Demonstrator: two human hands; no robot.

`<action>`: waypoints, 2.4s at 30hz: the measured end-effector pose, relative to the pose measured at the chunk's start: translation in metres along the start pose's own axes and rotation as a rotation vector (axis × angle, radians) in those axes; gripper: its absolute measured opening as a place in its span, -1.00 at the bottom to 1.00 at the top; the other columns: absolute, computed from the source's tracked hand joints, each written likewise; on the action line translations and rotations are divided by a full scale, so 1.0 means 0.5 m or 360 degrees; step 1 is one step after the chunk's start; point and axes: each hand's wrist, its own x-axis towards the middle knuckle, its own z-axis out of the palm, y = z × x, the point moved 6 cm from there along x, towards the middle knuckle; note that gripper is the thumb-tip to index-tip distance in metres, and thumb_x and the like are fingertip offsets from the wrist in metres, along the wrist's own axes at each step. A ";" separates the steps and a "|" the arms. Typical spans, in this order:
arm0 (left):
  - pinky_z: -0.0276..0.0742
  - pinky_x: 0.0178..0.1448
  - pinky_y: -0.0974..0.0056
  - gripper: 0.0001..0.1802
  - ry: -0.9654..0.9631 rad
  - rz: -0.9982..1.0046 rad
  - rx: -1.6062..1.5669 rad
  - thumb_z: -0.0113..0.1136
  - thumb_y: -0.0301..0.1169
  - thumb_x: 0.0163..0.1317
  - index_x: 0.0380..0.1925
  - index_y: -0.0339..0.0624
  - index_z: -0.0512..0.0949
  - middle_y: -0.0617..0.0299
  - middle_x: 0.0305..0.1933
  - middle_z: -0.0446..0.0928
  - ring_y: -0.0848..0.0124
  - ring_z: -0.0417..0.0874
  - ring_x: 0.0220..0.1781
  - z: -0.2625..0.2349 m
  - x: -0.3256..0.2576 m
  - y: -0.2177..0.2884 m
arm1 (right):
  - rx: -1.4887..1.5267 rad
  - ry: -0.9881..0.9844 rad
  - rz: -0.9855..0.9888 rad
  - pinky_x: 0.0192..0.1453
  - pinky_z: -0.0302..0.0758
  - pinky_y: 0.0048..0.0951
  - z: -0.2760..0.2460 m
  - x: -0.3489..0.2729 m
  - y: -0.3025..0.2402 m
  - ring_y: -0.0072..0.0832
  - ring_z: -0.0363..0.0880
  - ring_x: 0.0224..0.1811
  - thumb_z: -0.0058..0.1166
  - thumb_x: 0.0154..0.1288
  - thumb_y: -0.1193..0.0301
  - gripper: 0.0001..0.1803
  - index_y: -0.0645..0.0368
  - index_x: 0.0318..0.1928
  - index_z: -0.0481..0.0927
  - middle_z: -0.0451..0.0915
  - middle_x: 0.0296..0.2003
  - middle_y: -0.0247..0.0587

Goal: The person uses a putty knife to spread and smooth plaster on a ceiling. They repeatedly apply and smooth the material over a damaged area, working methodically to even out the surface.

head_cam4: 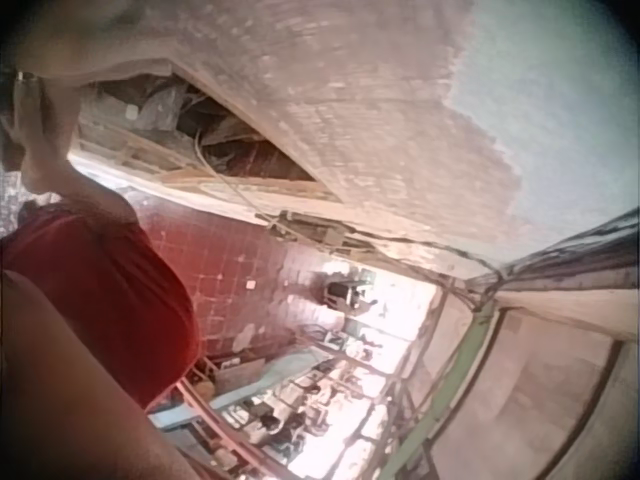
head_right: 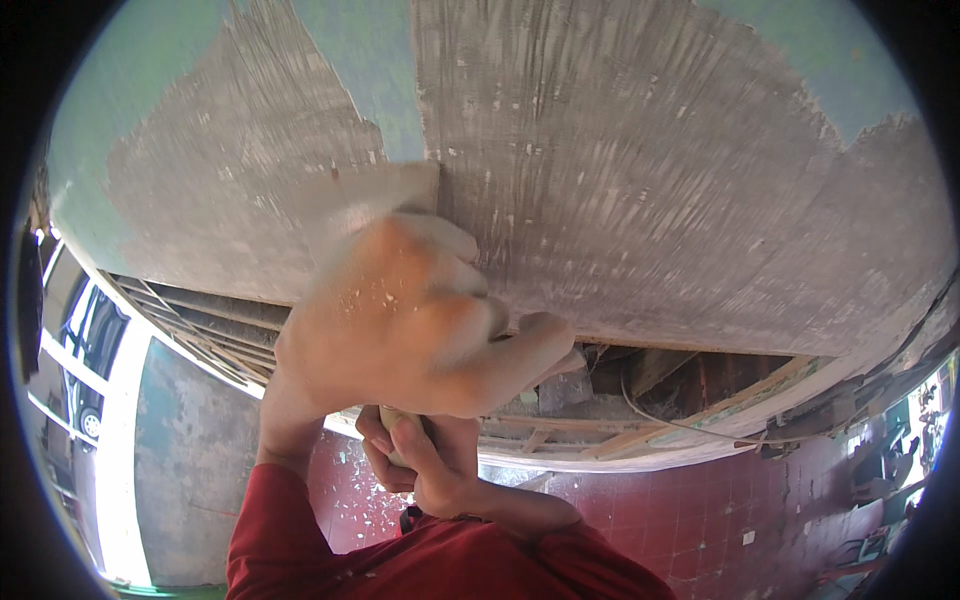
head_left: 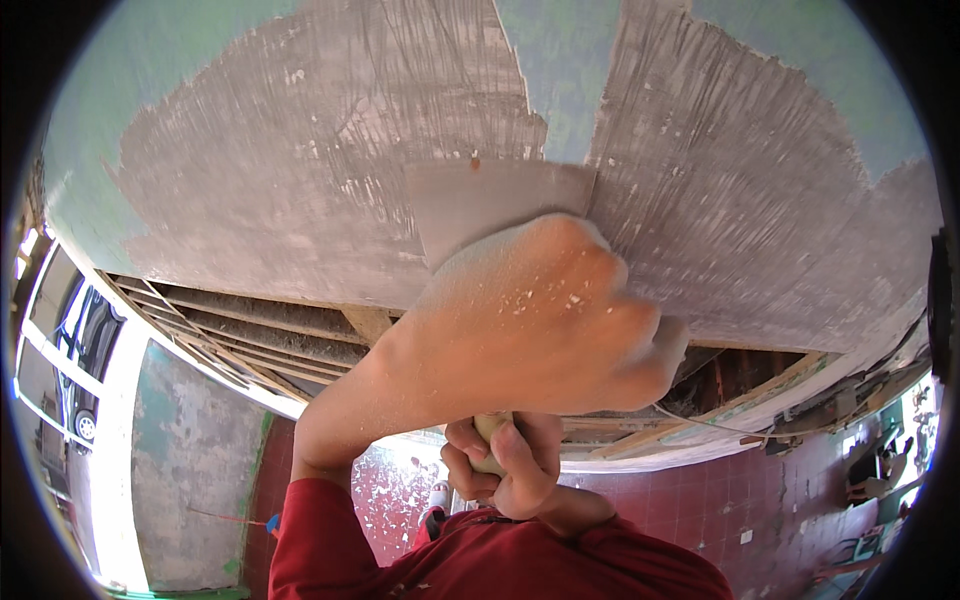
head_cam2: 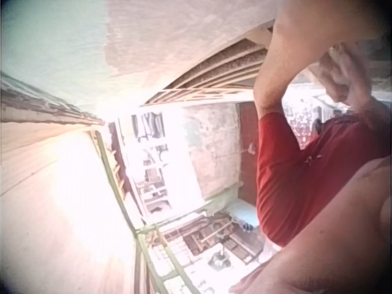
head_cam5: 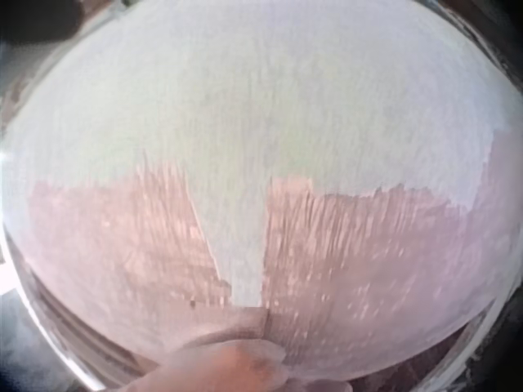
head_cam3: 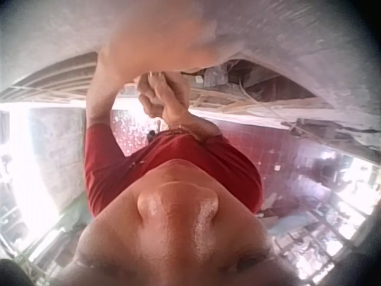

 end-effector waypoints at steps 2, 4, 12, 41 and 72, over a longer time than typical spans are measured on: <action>0.34 -0.58 0.36 -0.78 -0.0011 0.0037 0.0020 0.22 -0.24 -0.22 -0.58 -0.12 0.56 0.40 -0.73 0.41 0.42 0.58 -0.63 -0.005 0.004 -0.004 | 0.0014 -0.0002 0.0035 -0.76 0.04 -0.67 0.002 0.006 -0.004 -0.73 0.13 -0.77 -0.32 0.54 0.29 -0.63 0.38 0.07 0.31 0.31 -0.45 -0.24; 0.35 -0.57 0.37 -0.80 -0.0015 0.0049 0.0004 0.22 -0.24 -0.18 -0.55 -0.10 0.57 0.40 -0.69 0.44 0.42 0.59 -0.60 -0.004 0.002 -0.002 | 0.0053 0.0048 0.0093 -0.76 0.04 -0.66 0.008 0.001 -0.004 -0.73 0.13 -0.77 -0.30 0.54 0.25 -0.62 0.39 -0.01 0.33 0.31 -0.47 -0.25; 0.38 -0.53 0.35 -0.78 -0.0146 0.0009 0.0038 0.23 -0.26 -0.13 -0.44 -0.07 0.61 0.41 -0.64 0.48 0.44 0.61 -0.55 0.001 -0.001 0.003 | 0.0034 0.0009 0.0109 -0.79 0.00 -0.66 0.014 -0.002 0.004 -0.72 0.13 -0.79 -0.28 0.51 0.20 -0.62 0.36 -0.16 0.30 0.27 -0.53 -0.28; 0.21 -0.65 0.36 -0.80 0.0007 -0.0052 0.0151 0.32 -0.21 -0.09 -0.63 0.01 0.51 0.43 -0.81 0.21 0.45 0.38 -0.73 -0.004 -0.001 -0.005 | 0.0091 -0.0046 0.0176 -0.79 0.03 -0.66 0.027 0.004 0.006 -0.72 0.16 -0.78 -0.28 0.53 0.17 -0.60 0.36 -0.09 0.30 0.25 -0.54 -0.31; 0.35 0.35 0.32 -0.79 0.0552 0.0140 0.0161 0.17 -0.26 0.18 -0.19 0.07 0.66 0.35 0.01 0.65 0.47 0.61 0.13 -0.061 -0.154 0.044 | 0.0143 -0.0101 0.0228 -0.81 0.04 -0.62 -0.003 -0.043 0.001 -0.68 0.14 -0.81 -0.29 0.53 0.26 -0.54 0.26 0.28 0.16 0.31 -0.45 -0.22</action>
